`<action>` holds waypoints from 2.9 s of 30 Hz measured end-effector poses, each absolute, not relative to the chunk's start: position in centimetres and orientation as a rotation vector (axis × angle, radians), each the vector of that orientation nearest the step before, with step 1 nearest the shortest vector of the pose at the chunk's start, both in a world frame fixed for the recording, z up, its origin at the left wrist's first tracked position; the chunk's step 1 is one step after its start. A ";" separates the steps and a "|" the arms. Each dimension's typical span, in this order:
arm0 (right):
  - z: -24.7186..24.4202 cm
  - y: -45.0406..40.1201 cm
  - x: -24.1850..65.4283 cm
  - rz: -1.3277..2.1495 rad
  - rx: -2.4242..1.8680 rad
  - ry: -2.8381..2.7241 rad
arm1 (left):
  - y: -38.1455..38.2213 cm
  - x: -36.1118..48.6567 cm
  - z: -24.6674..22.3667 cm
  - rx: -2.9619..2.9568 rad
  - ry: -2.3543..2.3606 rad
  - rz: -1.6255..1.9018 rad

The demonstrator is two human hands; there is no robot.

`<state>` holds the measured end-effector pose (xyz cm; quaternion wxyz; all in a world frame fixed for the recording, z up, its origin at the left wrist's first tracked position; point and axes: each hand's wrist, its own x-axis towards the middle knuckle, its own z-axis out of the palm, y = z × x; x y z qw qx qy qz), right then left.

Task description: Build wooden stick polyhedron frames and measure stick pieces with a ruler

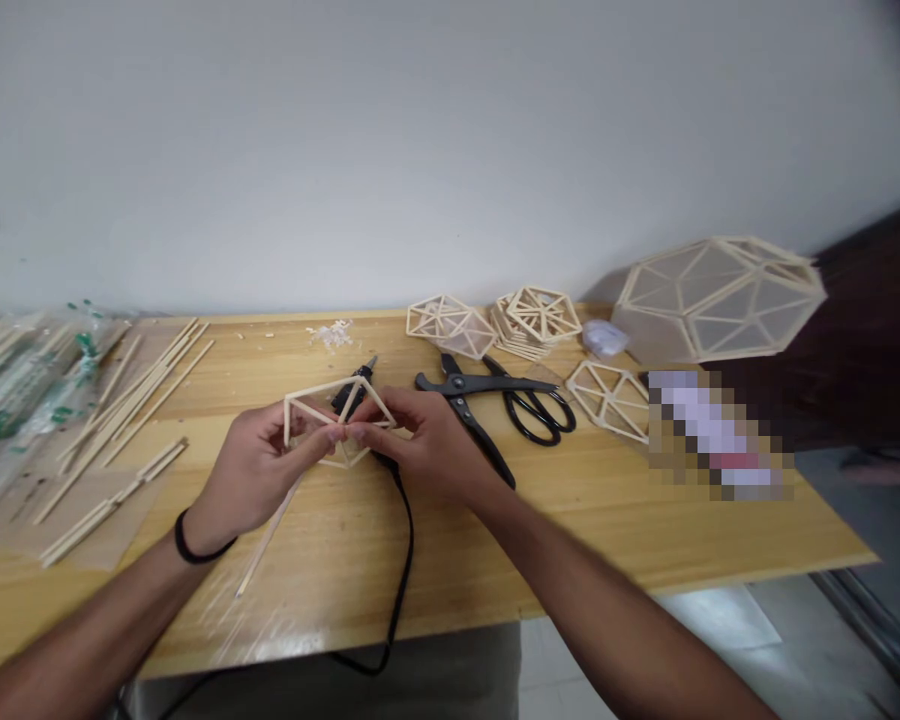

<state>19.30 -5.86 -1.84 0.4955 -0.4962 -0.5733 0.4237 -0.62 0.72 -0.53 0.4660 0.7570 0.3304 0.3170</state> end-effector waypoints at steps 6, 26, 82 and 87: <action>-2.5 -5.7 19.3 0.951 -1.203 -1.335 | 0.7 0.0 -1.3 1.753 0.823 0.802; -2.3 -6.1 19.8 1.058 -1.214 -1.399 | 0.4 -0.2 -1.7 1.635 0.700 0.664; -4.0 -5.4 18.9 1.059 -1.283 -1.295 | 2.4 -0.4 -1.5 1.606 0.806 0.840; -2.2 -6.6 18.3 1.125 -1.243 -1.306 | 0.4 -1.3 -0.2 1.618 0.781 0.774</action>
